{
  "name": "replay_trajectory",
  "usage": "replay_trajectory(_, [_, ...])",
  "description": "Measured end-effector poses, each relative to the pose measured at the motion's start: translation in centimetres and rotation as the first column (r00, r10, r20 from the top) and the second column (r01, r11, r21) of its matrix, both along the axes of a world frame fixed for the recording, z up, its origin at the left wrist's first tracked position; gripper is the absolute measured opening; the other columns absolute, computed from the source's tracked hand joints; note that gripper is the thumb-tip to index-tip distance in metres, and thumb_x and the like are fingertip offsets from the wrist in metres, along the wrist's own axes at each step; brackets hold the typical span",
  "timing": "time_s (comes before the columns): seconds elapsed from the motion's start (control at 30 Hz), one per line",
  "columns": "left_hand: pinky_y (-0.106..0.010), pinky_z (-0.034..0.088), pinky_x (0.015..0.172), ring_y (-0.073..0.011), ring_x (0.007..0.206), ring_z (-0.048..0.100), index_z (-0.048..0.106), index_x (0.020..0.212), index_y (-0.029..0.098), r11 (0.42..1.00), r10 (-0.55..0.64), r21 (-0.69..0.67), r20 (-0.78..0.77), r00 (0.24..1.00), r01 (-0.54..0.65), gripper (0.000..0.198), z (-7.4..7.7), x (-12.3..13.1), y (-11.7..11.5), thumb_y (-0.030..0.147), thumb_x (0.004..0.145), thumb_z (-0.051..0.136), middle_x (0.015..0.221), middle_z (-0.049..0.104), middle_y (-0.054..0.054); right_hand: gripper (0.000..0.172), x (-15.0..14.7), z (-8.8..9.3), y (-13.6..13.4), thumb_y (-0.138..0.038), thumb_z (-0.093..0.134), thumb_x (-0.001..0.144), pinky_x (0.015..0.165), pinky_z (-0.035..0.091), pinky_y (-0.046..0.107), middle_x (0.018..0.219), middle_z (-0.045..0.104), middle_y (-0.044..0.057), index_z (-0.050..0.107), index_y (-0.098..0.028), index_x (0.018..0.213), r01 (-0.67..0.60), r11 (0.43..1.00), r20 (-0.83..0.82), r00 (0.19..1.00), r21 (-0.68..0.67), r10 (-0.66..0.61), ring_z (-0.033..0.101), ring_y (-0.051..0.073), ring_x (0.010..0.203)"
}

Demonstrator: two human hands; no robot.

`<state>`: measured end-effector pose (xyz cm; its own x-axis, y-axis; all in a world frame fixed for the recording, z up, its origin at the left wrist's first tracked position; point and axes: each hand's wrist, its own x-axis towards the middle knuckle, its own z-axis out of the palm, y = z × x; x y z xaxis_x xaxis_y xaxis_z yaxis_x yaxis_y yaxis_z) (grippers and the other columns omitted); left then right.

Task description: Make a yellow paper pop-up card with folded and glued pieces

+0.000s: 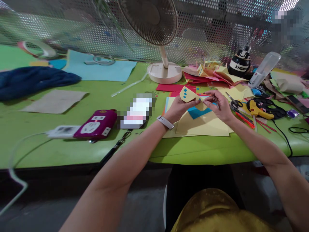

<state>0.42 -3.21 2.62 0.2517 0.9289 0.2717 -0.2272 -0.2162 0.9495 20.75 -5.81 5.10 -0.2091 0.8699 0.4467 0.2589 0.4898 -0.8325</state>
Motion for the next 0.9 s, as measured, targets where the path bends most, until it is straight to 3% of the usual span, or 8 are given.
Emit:
replay_trajectory(0.2, [-0.034, 0.062, 0.085, -0.0209, 0.092, 0.073, 0.078, 0.094, 0.018, 0.999, -0.017, -0.033, 0.026, 1.000, 0.018, 0.040, -0.30, -0.16, -0.04, 0.045, 0.069, 0.094, 0.103, 0.080, -0.009, 0.048, 0.08, -0.13, 0.12, -0.059, 0.077, 0.087, 0.081, 0.062, 0.040, 0.094, 0.075, 0.004, 0.063, -0.026, 0.118, -0.008, 1.000, -0.010, 1.000, 0.026, 0.008, 0.074, 0.022, 0.090])
replay_trajectory(0.57, [-0.038, 0.062, 0.088, -0.0248, 0.097, 0.075, 0.076, 0.098, 0.017, 0.999, -0.030, -0.026, 0.007, 1.000, 0.030, 0.042, -0.39, -0.36, 0.01, 0.048, 0.072, 0.091, 0.104, 0.080, -0.011, 0.045, 0.06, 0.14, 0.01, -0.054, 0.078, 0.088, 0.086, 0.063, 0.041, 0.093, 0.077, 0.005, 0.062, -0.024, 0.117, -0.013, 0.999, -0.014, 1.000, 0.035, 0.013, 0.076, 0.023, 0.092])
replay_trajectory(0.9, [-0.034, 0.061, 0.085, -0.0217, 0.095, 0.072, 0.074, 0.096, 0.017, 0.997, -0.044, -0.071, 0.004, 0.999, 0.044, 0.048, 0.05, -0.25, -0.09, 0.050, 0.067, 0.095, 0.099, 0.077, -0.007, 0.048, 0.14, 0.09, 0.12, -0.058, 0.078, 0.086, 0.088, 0.063, 0.043, 0.092, 0.074, 0.004, 0.061, -0.025, 0.118, -0.002, 1.000, -0.021, 1.000, 0.002, 0.002, 0.075, 0.024, 0.093])
